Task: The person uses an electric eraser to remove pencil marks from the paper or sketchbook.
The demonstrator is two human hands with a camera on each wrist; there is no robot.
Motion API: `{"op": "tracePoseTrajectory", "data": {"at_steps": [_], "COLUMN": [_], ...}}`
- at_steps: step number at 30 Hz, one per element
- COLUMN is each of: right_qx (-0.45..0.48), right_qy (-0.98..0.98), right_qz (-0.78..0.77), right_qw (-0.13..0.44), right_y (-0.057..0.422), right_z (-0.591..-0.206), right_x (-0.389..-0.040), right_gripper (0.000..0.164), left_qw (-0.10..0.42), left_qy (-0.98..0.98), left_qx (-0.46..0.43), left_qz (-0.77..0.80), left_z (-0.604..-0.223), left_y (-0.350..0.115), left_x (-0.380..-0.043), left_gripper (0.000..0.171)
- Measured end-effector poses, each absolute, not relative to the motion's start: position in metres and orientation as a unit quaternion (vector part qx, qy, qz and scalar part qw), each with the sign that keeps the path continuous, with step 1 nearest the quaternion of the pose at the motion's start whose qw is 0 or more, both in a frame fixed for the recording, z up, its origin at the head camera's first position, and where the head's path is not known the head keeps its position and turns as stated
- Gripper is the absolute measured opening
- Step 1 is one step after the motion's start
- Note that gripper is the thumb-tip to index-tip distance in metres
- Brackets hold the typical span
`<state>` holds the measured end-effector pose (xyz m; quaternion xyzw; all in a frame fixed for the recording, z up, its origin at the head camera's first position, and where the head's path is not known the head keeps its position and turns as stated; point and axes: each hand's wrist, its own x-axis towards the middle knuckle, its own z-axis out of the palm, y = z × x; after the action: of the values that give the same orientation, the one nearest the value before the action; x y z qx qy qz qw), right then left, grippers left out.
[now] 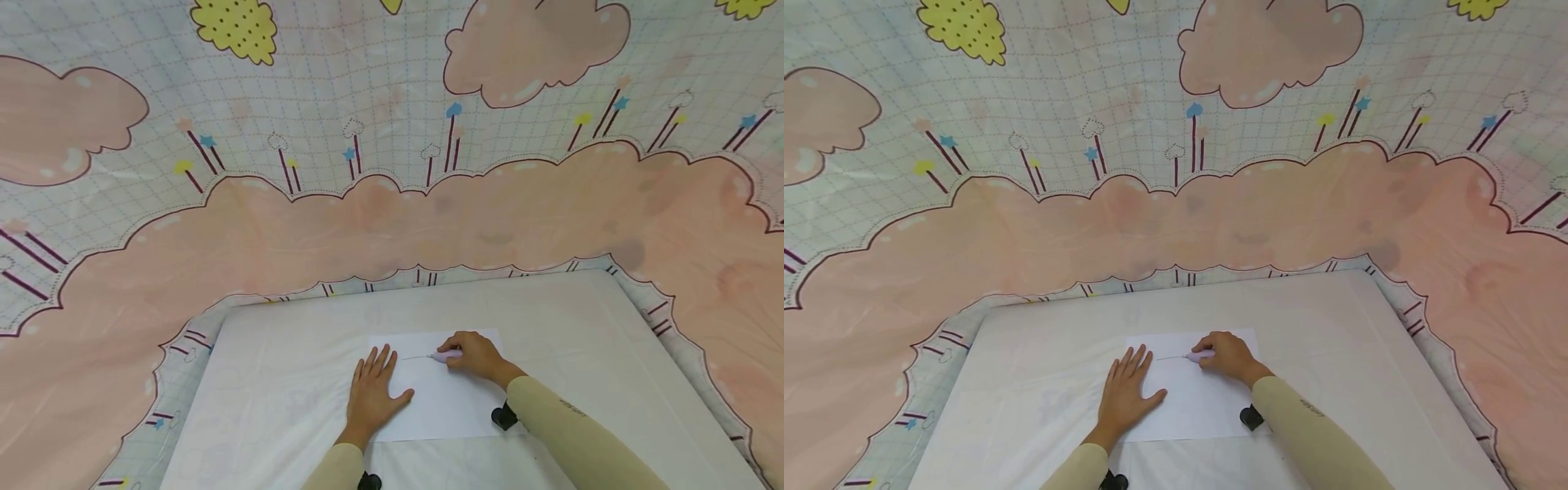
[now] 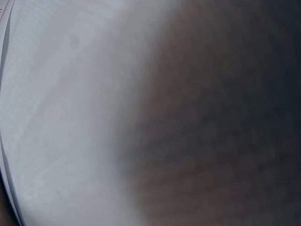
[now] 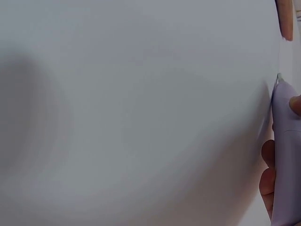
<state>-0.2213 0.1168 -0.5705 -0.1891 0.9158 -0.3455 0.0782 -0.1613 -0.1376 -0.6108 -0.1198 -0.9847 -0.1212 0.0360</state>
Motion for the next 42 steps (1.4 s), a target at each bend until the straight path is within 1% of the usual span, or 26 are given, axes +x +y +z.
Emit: {"op": "tracePoseTrajectory", "data": {"at_steps": [6,12,23,29,42], "right_qx": [-0.199,-0.191,-0.183,-0.185,-0.194], "right_qy": [0.915,0.918,0.92,0.918,0.924], "right_qz": [-0.343,-0.338,-0.337,-0.34,-0.322], "right_qw": [0.079,0.08,0.079,0.084,0.078], "right_y": [0.109,0.107,0.12,0.117,0.113], "right_z": [-0.57,-0.568,-0.57,-0.569,-0.562], "right_x": [-0.223,-0.223,-0.224,-0.224,-0.223], "right_gripper": [0.023,0.023,0.022,0.023,0.023], "left_qw": [0.025,0.028,0.034,0.026,0.034], "left_qy": [-0.985,-0.985,-0.986,-0.985,-0.986], "left_qx": [-0.117,-0.119,-0.119,-0.117,-0.117], "left_qz": [-0.124,-0.124,-0.114,-0.122,-0.118], "left_z": [-0.611,-0.611,-0.613,-0.611,-0.613], "left_y": [-0.137,-0.138,-0.139,-0.137,-0.137], "left_x": [-0.162,-0.163,-0.164,-0.163,-0.162], "left_gripper": [0.087,0.086,0.086,0.087,0.086]}}
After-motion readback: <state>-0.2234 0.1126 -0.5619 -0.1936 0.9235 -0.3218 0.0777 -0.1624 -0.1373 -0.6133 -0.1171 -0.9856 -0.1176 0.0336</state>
